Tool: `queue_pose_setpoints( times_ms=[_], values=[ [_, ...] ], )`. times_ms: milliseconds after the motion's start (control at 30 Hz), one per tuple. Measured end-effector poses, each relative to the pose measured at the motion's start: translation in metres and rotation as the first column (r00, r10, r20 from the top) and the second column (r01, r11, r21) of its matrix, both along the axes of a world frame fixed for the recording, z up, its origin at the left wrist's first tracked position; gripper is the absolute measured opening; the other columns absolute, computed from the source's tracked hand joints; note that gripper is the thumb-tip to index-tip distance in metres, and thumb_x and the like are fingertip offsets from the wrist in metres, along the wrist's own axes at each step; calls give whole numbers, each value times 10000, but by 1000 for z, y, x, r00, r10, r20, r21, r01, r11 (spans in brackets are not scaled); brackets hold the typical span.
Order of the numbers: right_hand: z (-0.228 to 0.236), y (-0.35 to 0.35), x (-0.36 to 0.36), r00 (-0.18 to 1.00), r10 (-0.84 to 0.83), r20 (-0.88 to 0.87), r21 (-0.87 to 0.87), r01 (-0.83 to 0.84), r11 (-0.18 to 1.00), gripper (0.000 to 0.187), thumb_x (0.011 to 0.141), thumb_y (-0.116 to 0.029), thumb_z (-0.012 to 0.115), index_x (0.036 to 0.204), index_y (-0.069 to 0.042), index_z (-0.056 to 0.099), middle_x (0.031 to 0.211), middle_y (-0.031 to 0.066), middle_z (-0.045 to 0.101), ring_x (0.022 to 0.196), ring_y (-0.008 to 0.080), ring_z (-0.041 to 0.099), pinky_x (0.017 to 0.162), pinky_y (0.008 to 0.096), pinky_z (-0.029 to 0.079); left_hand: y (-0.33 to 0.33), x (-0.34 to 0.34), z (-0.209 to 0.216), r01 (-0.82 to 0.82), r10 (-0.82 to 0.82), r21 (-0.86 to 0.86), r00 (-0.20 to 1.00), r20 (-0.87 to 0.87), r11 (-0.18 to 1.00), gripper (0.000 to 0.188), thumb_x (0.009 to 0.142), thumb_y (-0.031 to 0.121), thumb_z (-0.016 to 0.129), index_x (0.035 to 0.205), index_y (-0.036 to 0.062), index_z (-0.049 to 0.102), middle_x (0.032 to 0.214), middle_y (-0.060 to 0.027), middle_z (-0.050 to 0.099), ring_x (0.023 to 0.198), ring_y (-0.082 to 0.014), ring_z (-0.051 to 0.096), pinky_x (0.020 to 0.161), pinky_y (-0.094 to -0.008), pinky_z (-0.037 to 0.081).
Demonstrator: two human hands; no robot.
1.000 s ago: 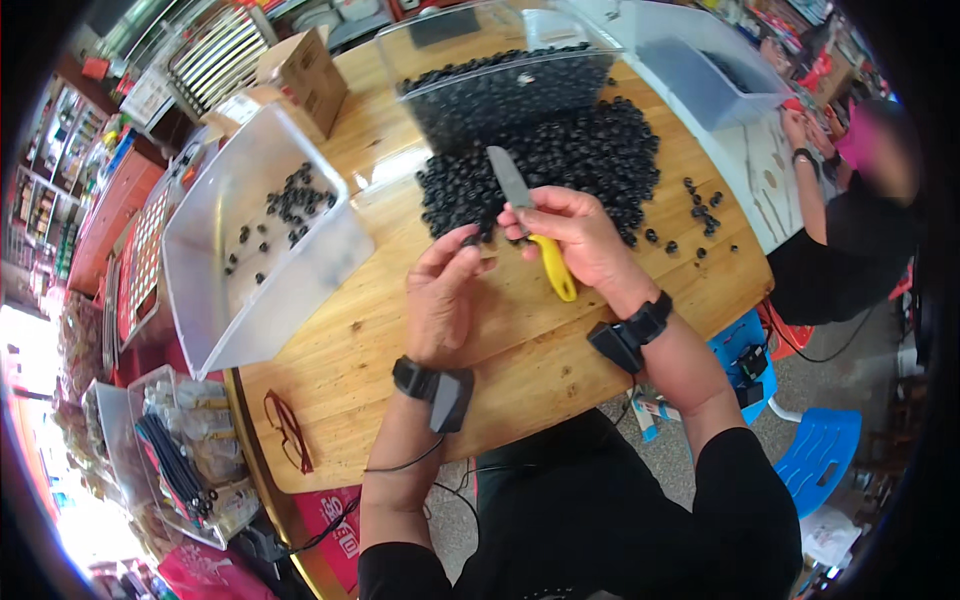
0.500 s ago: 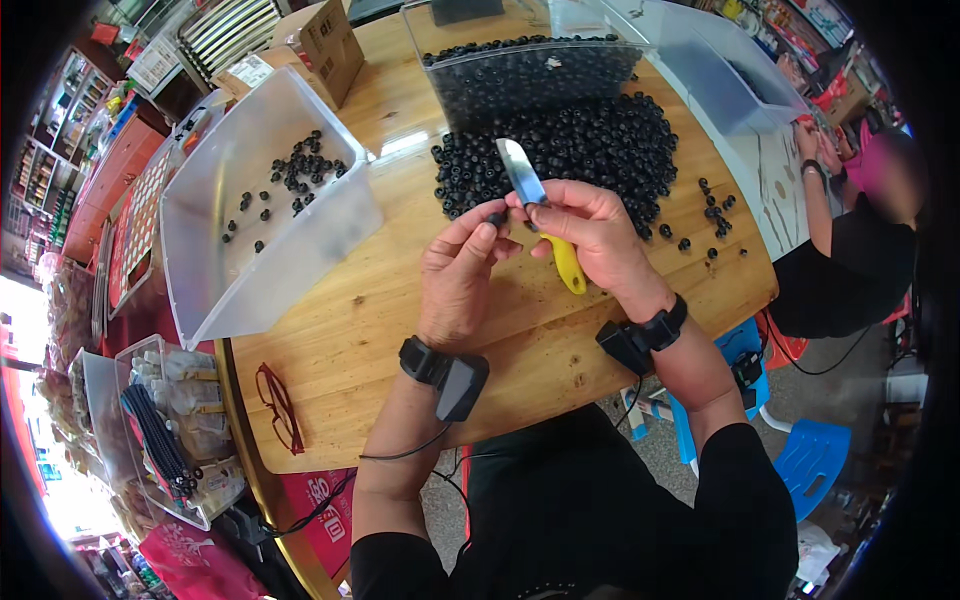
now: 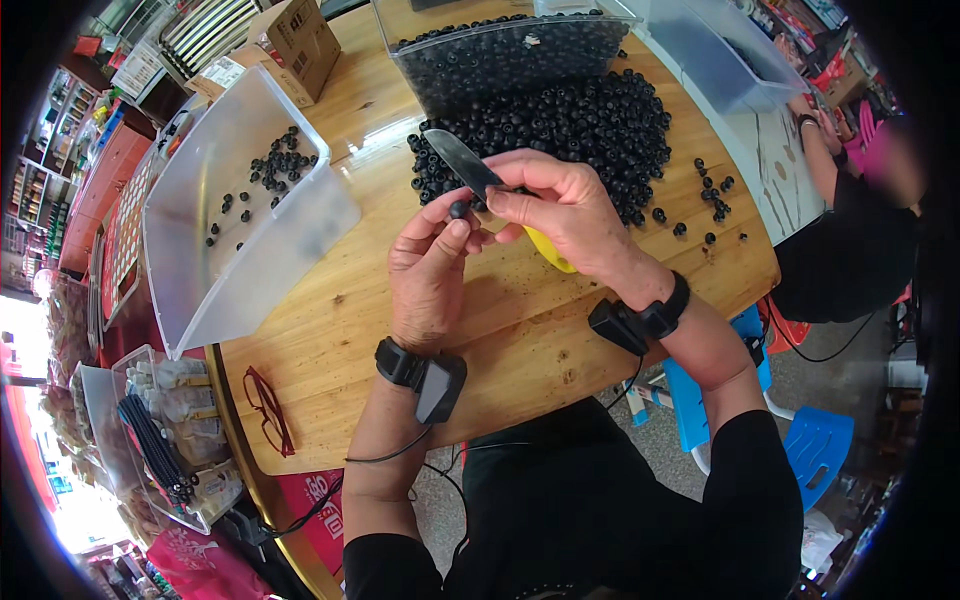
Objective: Trimming small parts off of black spherical objects using a knife.
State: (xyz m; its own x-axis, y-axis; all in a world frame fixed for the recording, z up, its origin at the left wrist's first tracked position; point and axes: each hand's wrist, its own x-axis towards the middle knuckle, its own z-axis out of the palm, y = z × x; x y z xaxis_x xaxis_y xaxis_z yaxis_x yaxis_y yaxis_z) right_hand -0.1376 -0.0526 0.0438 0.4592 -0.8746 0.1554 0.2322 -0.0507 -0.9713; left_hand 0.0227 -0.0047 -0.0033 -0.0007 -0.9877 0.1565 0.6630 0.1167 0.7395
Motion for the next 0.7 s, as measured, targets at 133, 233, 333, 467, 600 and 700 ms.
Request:
queue_pose_setpoints(
  times_ms=[133,233,333,467,600,700],
  values=[
    [-1,-8,0,999,-2,-44,-108,-2,994,192,859,-19,610,1045,16,642,1114,67,574,862,126,620,671,249,568,-1,-2,-3,-48,51,-54,997,53,997,319,860,-33,576,1178,2,582,957,-42,620,819,-126,566,781,-250,474],
    [-8,-7,4,1000,19,-24,-84,-21,996,199,858,-16,609,1053,14,640,1092,66,581,844,123,622,661,241,566,-1,-3,-5,-99,100,-24,993,68,995,330,849,-53,580,1173,7,585,942,-44,624,821,-124,575,780,-253,484],
    [-14,-7,5,999,42,-6,-22,-43,999,203,858,-17,609,1057,18,638,1068,66,590,819,121,625,652,233,563,-4,-2,-11,-161,152,45,975,161,986,321,850,-59,577,1163,7,590,940,-52,635,838,-129,592,778,-257,495],
    [-26,-9,3,999,-9,-53,-68,6,998,193,853,-13,613,1040,28,642,1009,69,611,770,123,631,642,226,557,-3,-10,-13,-164,148,101,978,150,981,303,857,-53,575,1155,0,591,967,-68,647,858,-136,606,787,-266,505],
    [-31,-11,3,998,-38,-53,-70,35,997,175,849,-12,618,1015,31,650,947,68,624,736,120,631,641,222,553,0,-13,-7,-107,95,131,991,96,986,270,883,5,565,1152,-5,585,1052,-99,642,910,-198,614,857,-331,485],
    [-28,-11,2,997,-51,-63,-149,41,988,172,848,-13,619,1010,31,652,914,66,628,721,119,634,635,222,554,-1,-14,-7,-98,92,144,995,44,985,265,882,1,572,1146,-15,588,1029,-99,646,880,-189,619,842,-321,496]
  ],
)
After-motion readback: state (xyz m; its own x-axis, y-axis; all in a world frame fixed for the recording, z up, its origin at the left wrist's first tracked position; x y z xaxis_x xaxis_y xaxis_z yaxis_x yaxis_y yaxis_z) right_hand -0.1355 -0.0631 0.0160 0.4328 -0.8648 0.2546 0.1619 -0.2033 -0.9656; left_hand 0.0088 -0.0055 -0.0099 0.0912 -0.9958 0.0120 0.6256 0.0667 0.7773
